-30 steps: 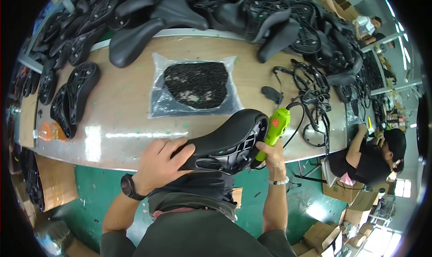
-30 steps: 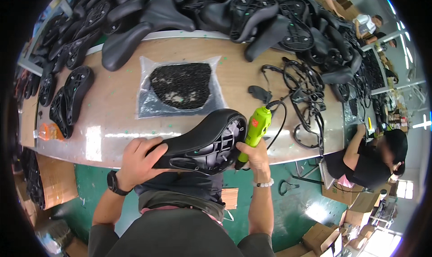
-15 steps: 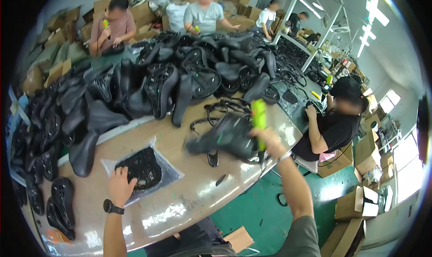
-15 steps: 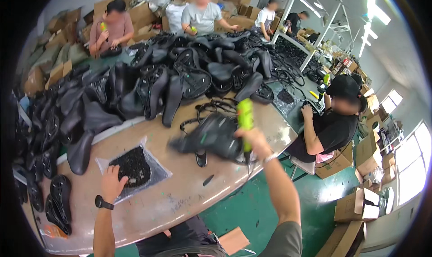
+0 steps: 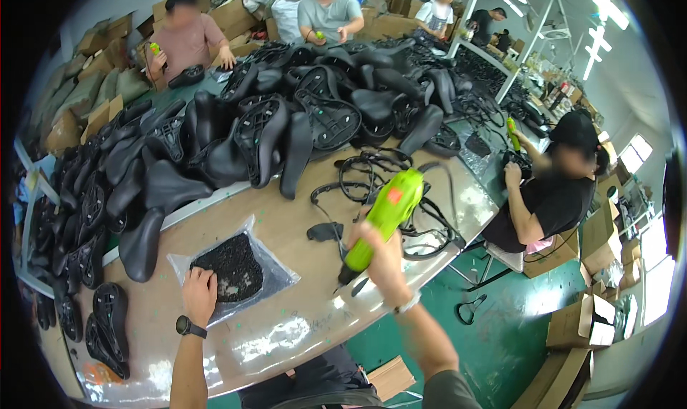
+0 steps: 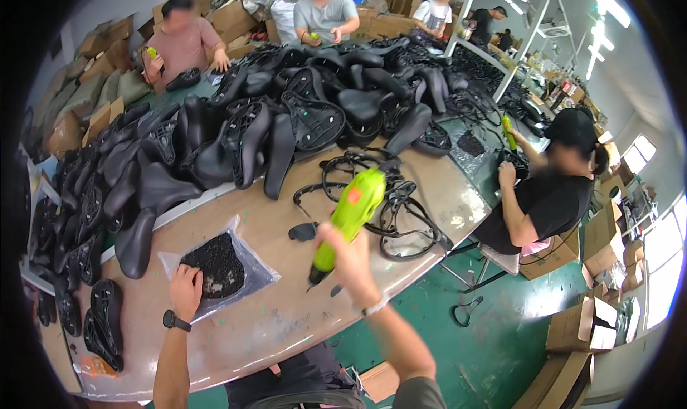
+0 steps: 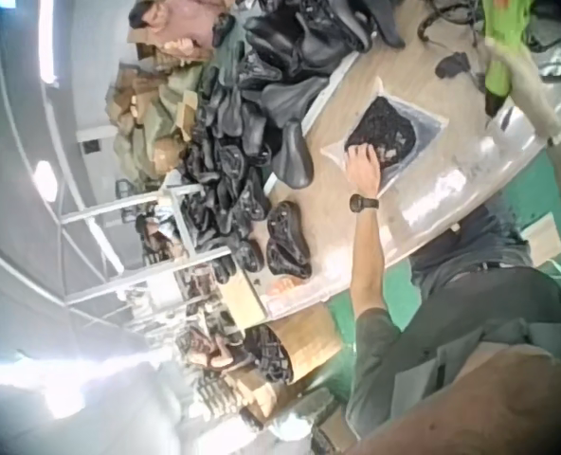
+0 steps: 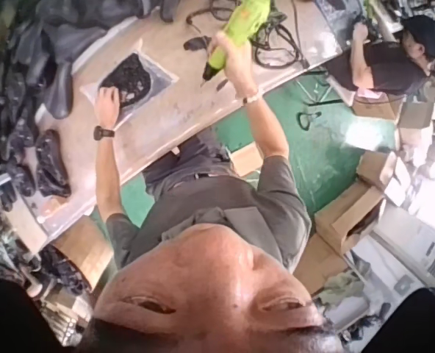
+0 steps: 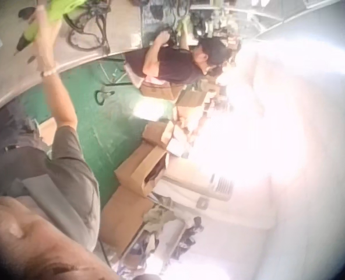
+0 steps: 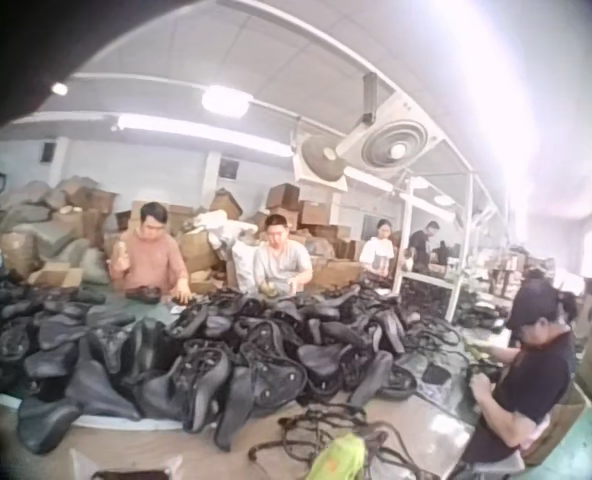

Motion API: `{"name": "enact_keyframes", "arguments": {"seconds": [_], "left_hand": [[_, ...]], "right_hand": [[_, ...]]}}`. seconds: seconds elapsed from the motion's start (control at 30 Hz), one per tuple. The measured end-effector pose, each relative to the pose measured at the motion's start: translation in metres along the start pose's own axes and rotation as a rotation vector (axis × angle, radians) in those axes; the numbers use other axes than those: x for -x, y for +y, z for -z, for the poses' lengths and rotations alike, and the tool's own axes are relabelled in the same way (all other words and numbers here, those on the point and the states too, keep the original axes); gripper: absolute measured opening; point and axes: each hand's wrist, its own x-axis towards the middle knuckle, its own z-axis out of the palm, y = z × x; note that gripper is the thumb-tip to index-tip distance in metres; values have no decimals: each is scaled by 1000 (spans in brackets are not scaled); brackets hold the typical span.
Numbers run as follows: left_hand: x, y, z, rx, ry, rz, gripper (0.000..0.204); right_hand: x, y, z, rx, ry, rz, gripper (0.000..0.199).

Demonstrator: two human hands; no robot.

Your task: Assembling bicycle seats using an electric screwdriver in a workshop.

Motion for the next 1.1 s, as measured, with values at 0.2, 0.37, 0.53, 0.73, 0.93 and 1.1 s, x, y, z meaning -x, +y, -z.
{"name": "enact_keyframes", "arguments": {"seconds": [0.2,0.37,0.53,0.73,0.93,1.1], "left_hand": [[33,46,25,381,73,-60,10],[77,105,18,620,-172,-156,12],[93,111,22,714,-161,-82,14],[106,103,22,704,-160,-78,12],[112,103,23,771,-190,-36,14],[78,54,45,491,27,-112,38]], "right_hand": [[78,33,-46,-230,-233,-87,94],[109,28,-73,-219,-244,120,114],[109,44,-87,-197,-368,190,109],[123,46,-101,-275,-242,139,110],[119,56,-99,-412,-257,76,113],[119,50,-97,-283,-179,-1,104]]}}
